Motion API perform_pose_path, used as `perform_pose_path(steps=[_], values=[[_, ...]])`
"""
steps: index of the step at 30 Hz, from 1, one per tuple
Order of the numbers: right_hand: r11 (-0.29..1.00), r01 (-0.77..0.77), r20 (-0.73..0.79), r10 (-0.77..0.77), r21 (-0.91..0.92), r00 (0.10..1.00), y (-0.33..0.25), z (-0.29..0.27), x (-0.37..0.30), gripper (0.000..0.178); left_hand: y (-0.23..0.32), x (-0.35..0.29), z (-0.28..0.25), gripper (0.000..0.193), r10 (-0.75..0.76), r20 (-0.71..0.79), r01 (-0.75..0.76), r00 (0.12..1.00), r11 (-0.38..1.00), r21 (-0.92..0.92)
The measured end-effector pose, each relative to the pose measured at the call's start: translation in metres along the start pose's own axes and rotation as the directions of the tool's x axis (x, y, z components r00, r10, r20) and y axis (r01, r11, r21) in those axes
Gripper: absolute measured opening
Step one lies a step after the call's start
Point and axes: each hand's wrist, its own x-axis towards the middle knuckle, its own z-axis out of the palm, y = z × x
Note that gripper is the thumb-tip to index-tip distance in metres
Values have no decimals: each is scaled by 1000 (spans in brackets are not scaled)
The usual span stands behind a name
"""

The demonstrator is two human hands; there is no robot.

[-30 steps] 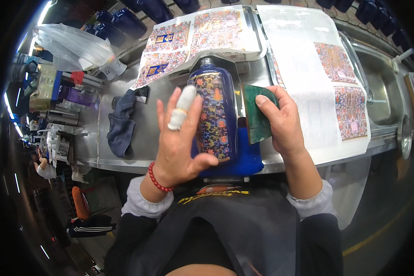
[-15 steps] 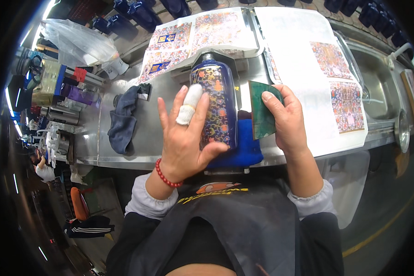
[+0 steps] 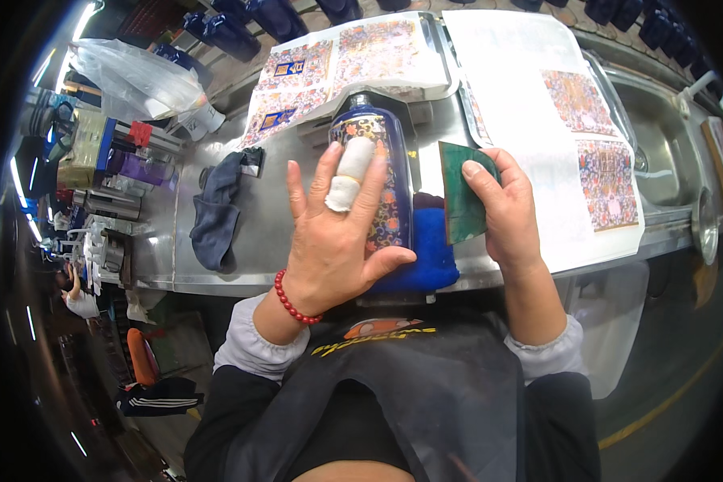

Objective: The person applies decorative stickers to a blue cylindrical bottle. They peel stickers from a sheet, position them on the bottle, and smooth them with a green squeegee tool. The person rotates the bottle to apply multiple stickers and uses a white cloth to wipe the surface.

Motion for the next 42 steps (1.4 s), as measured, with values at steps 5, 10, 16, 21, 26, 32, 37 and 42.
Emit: perform_pose_path(steps=[5,10,16,21,26,32,37,42], values=[[1000,10,22,-9,-19,1000,1,-2,1,18,18,-15,6,80,260,152,-249,954,964,-91],[999,49,-10,-49,-21,999,2,-9,-2,18,14,-43,4,77,-2,-64,-2,998,998,-67],[1000,23,89,-25,19,996,0,-1,-9,19,21,-52,18,59,216,15,-214,976,973,-83],[992,54,20,-52,-114,998,-5,32,-20,20,2,-59,18,75,28,-266,-82,964,978,-192],[739,404,241,-325,-539,915,22,48,-31,21,-15,-59,45,110,-109,-224,62,969,976,-207],[861,242,154,-193,-448,969,22,21,-26,20,-25,-59,57,117,-160,-215,84,963,942,-325],[168,744,581,-523,-647,624,-4,21,-20,17,-31,-55,46,117,-111,-223,62,969,975,-215],[-27,953,901,-334,-302,276,-15,24,-36,31,-32,-54,38,112,-33,-231,9,972,995,-104]])
